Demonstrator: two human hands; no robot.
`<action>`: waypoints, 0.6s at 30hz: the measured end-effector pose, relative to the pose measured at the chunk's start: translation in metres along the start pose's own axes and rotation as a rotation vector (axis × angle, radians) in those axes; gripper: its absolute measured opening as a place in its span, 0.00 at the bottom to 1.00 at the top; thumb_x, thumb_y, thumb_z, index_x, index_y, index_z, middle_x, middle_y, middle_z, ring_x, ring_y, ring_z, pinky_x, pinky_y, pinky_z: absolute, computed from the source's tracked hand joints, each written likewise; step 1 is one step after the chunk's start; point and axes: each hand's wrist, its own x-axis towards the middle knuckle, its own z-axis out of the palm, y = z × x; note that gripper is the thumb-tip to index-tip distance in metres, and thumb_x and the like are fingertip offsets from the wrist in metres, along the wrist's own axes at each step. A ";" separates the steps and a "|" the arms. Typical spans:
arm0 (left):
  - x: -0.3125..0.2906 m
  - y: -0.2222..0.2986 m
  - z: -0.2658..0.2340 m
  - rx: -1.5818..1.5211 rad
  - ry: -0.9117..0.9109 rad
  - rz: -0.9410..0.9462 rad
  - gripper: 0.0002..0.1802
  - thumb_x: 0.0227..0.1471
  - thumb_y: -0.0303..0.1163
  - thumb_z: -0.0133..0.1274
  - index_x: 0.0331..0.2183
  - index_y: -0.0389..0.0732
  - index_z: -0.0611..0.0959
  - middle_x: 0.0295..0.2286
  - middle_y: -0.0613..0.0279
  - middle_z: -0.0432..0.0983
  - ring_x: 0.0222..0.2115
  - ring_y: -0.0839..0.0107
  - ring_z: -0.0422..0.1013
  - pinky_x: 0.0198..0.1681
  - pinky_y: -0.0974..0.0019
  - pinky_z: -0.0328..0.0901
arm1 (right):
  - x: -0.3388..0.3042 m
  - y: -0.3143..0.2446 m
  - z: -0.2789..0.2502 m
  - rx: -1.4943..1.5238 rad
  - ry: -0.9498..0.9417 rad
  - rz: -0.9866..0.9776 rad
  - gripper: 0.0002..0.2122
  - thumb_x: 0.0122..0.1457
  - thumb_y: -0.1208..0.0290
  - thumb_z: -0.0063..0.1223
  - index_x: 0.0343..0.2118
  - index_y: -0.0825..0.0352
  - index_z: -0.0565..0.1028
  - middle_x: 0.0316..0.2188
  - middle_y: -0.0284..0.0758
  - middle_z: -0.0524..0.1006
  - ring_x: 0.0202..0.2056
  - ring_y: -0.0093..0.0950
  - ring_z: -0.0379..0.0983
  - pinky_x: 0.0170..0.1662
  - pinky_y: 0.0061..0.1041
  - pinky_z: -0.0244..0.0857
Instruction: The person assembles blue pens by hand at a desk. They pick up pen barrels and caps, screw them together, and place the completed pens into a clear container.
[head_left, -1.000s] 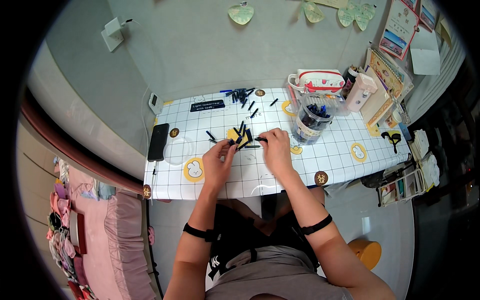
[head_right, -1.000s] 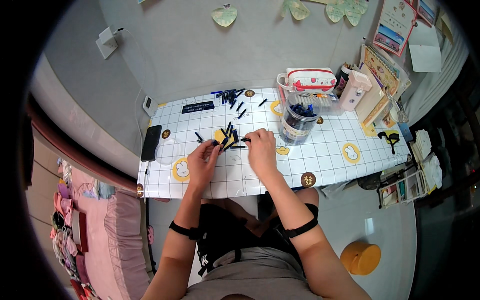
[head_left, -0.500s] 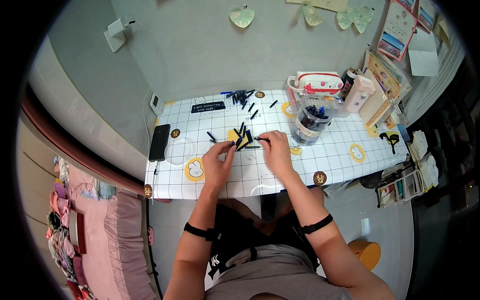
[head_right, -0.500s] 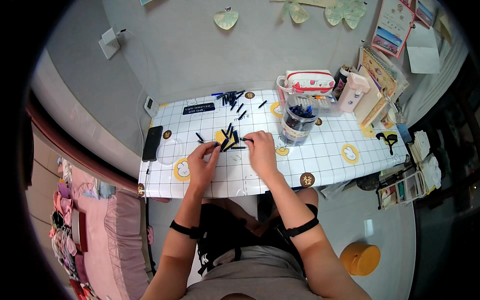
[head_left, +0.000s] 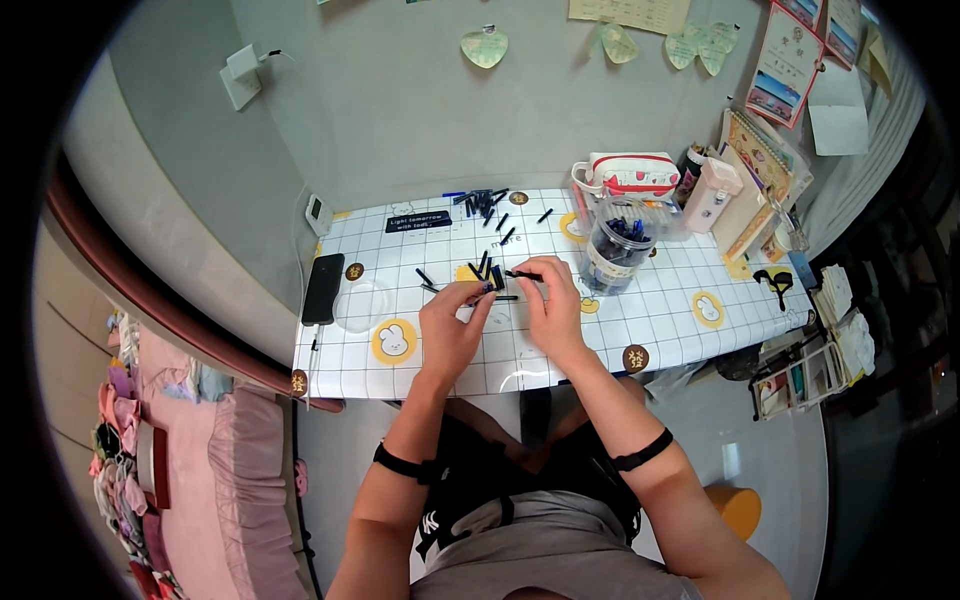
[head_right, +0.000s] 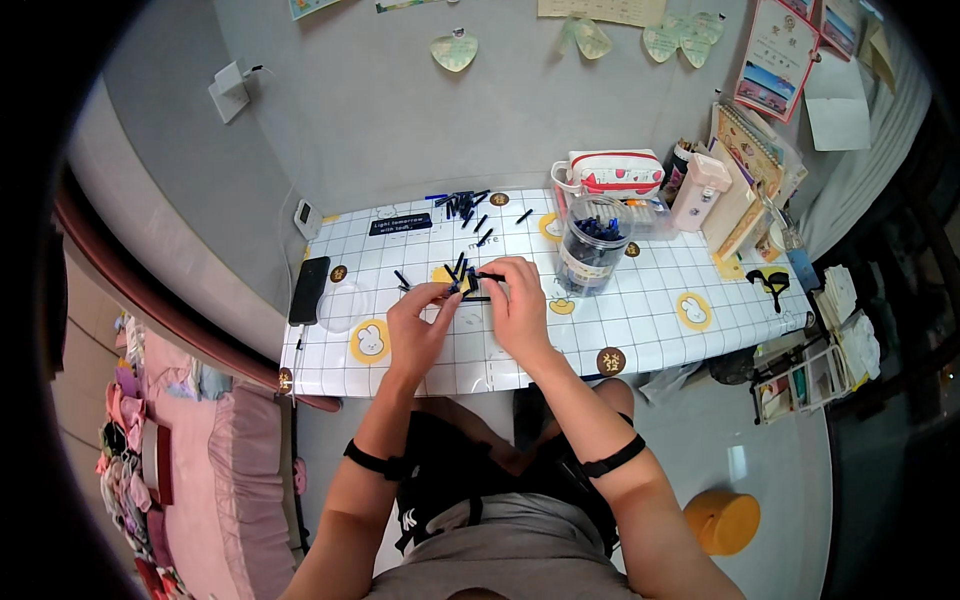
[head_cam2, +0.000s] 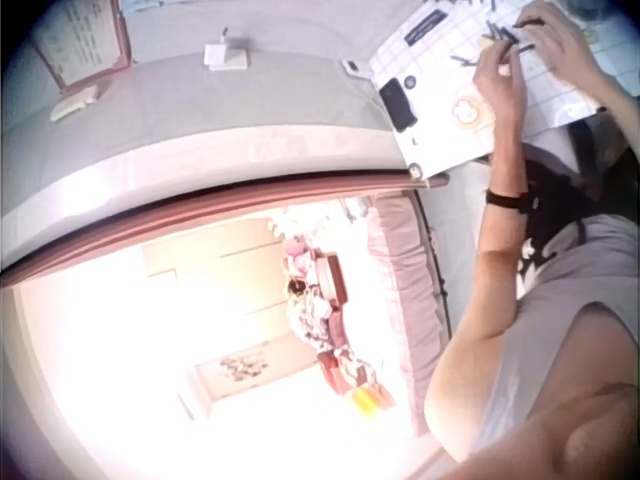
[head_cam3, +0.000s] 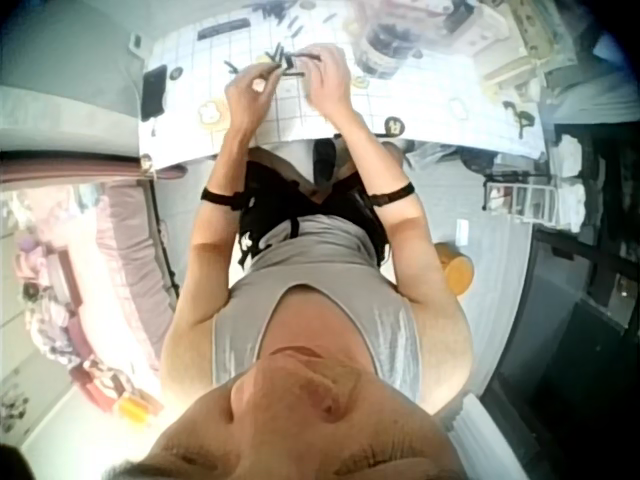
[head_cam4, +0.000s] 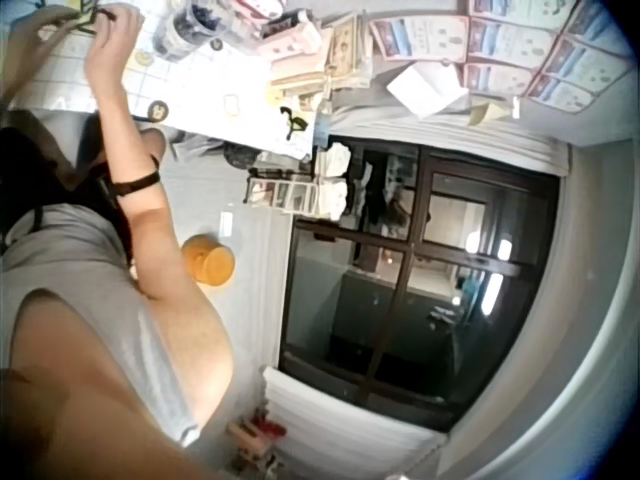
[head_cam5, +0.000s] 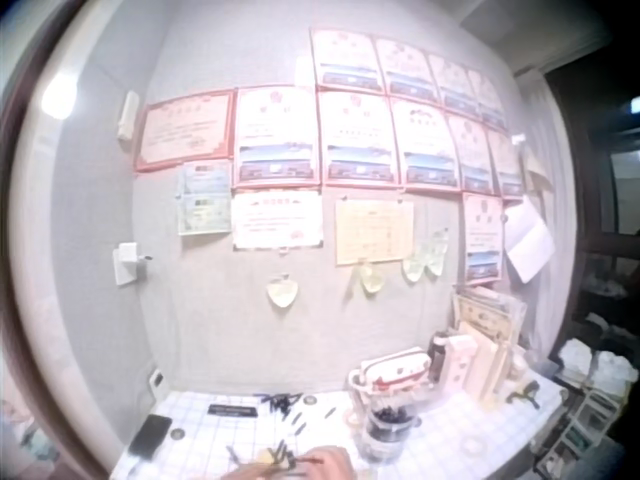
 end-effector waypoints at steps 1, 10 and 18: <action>0.001 -0.003 0.004 -0.048 -0.014 -0.031 0.10 0.59 0.24 0.70 0.43 0.32 0.90 0.38 0.54 0.88 0.37 0.63 0.84 0.42 0.65 0.76 | -0.002 -0.001 0.001 0.086 0.009 0.093 0.07 0.66 0.81 0.62 0.45 0.68 0.81 0.45 0.39 0.81 0.47 0.40 0.78 0.52 0.34 0.74; -0.014 -0.034 0.023 -0.431 -0.032 -0.051 0.10 0.62 0.18 0.67 0.46 0.28 0.89 0.42 0.55 0.86 0.41 0.72 0.83 0.47 0.70 0.78 | -0.020 0.003 0.007 0.076 -0.078 0.074 0.08 0.65 0.81 0.63 0.46 0.68 0.81 0.44 0.40 0.83 0.48 0.42 0.80 0.52 0.35 0.75; -0.014 -0.035 0.025 -0.325 -0.021 -0.064 0.12 0.60 0.17 0.68 0.46 0.30 0.90 0.42 0.55 0.87 0.40 0.70 0.85 0.45 0.69 0.80 | -0.024 0.007 0.007 0.078 -0.086 0.163 0.08 0.65 0.80 0.65 0.46 0.68 0.83 0.42 0.40 0.86 0.43 0.39 0.84 0.48 0.33 0.78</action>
